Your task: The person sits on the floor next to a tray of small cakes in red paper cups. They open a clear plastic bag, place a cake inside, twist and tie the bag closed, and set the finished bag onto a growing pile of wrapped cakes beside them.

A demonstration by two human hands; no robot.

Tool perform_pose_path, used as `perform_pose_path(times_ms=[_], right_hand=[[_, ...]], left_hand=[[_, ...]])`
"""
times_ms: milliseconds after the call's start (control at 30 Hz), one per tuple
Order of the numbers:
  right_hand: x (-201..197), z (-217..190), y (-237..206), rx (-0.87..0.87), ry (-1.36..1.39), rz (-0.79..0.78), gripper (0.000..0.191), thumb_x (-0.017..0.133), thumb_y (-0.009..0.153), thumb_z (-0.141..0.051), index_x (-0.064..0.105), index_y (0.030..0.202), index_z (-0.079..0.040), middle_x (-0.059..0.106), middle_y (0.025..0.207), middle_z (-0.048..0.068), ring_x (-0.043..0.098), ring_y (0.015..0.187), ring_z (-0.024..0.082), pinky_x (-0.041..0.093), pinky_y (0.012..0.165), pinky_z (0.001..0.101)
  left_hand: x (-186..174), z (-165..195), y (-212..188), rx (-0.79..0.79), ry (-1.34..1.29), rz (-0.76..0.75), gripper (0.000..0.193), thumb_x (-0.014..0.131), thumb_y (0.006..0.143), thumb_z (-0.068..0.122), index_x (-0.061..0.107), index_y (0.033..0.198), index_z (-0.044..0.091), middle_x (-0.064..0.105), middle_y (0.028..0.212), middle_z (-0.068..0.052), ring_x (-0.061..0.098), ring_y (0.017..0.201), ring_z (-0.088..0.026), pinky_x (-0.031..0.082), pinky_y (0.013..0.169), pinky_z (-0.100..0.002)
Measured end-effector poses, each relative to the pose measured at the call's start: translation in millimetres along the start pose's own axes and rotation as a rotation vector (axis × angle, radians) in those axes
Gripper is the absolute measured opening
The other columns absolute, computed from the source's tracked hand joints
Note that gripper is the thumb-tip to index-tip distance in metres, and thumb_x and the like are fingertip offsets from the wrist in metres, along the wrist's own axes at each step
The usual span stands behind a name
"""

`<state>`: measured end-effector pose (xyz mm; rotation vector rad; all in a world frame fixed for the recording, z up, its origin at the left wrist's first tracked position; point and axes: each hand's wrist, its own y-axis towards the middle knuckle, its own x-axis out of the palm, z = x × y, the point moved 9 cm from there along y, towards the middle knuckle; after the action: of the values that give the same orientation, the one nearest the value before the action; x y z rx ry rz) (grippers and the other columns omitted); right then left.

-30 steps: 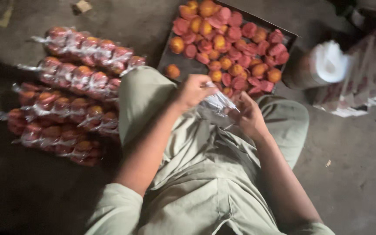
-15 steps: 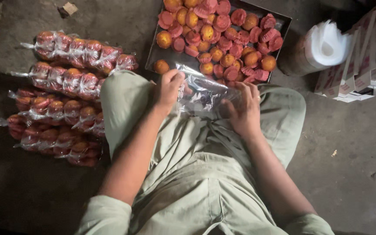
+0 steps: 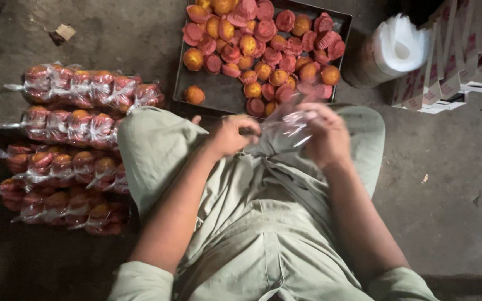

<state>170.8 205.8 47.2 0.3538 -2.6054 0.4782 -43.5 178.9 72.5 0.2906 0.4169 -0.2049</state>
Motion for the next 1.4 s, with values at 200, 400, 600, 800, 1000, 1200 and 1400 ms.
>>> perform_pose_path(times_ms=[200,400,600,800,1000,1200,1400], right_hand=[[-20.1,-5.7,-9.3,0.037,0.2,0.169,0.025,0.053,0.107,-0.014,0.06,0.127,-0.002,0.07,0.115,0.018,0.071,0.106,0.035,0.059,0.088,0.0486],[-22.8,-1.2,3.5,-0.025,0.297,0.064,0.027,0.054,0.106,-0.014,0.059,0.129,-0.002,0.069,0.116,0.018,0.07,0.106,0.035,0.059,0.091,0.048],[-38.1,-0.9,7.4,-0.015,0.122,0.243,0.029,0.057,0.102,-0.008,0.059,0.13,-0.002,0.064,0.11,0.007,0.067,0.103,0.021,0.061,0.094,0.0386],[-11.7,-9.8,-8.9,-0.292,-0.557,0.263,0.021,0.063,0.097,-0.004,0.059,0.118,-0.005,0.063,0.102,0.001,0.062,0.089,0.01,0.051,0.078,0.0267],[34.5,64.3,-13.8,0.167,-0.538,-0.201,0.008,0.073,0.094,-0.004,0.068,0.1,-0.001,0.062,0.086,-0.001,0.053,0.076,0.009,0.043,0.065,0.0271],[8.8,35.8,-15.0,-0.17,-0.567,0.029,0.014,0.066,0.091,0.006,0.059,0.084,-0.003,0.059,0.079,-0.003,0.052,0.073,0.006,0.043,0.069,0.0257],[21.8,14.6,-6.5,-0.364,-0.919,0.166,0.027,0.07,0.077,0.008,0.052,0.095,-0.003,0.056,0.08,0.0,0.053,0.074,0.008,0.047,0.066,0.0243]], left_hand=[[21.9,-80.3,-21.5,-0.353,-0.639,0.049,0.021,0.073,0.098,0.021,0.068,0.112,0.007,0.068,0.095,0.002,0.064,0.092,-0.009,0.053,0.084,-0.029],[34.4,-85.4,-12.2,-0.3,-0.309,-0.013,0.022,0.081,0.083,0.015,0.07,0.097,0.001,0.07,0.086,-0.001,0.066,0.082,-0.011,0.054,0.076,-0.031],[2.5,-120.7,-25.8,-0.673,-0.761,0.337,0.023,0.068,0.095,0.023,0.067,0.082,0.004,0.067,0.073,-0.002,0.066,0.065,-0.013,0.054,0.062,-0.031],[-24.6,-118.3,-23.7,-0.611,-0.432,0.474,0.034,0.068,0.101,0.023,0.061,0.073,0.005,0.058,0.064,0.0,0.054,0.055,-0.009,0.045,0.05,-0.028],[65.2,-75.7,-14.6,-0.334,-0.628,0.109,0.03,0.083,0.082,0.008,0.055,0.072,0.008,0.056,0.069,0.006,0.049,0.064,-0.006,0.04,0.055,-0.028],[8.9,-59.9,-19.8,-0.368,0.177,0.3,0.026,0.08,0.079,0.001,0.055,0.079,0.005,0.053,0.067,-0.006,0.051,0.063,-0.017,0.042,0.058,-0.038],[13.1,-1.0,-9.9,-0.242,-0.426,0.244,0.038,0.066,0.083,-0.009,0.063,0.116,0.009,0.069,0.091,-0.005,0.067,0.081,-0.017,0.055,0.074,-0.033]])
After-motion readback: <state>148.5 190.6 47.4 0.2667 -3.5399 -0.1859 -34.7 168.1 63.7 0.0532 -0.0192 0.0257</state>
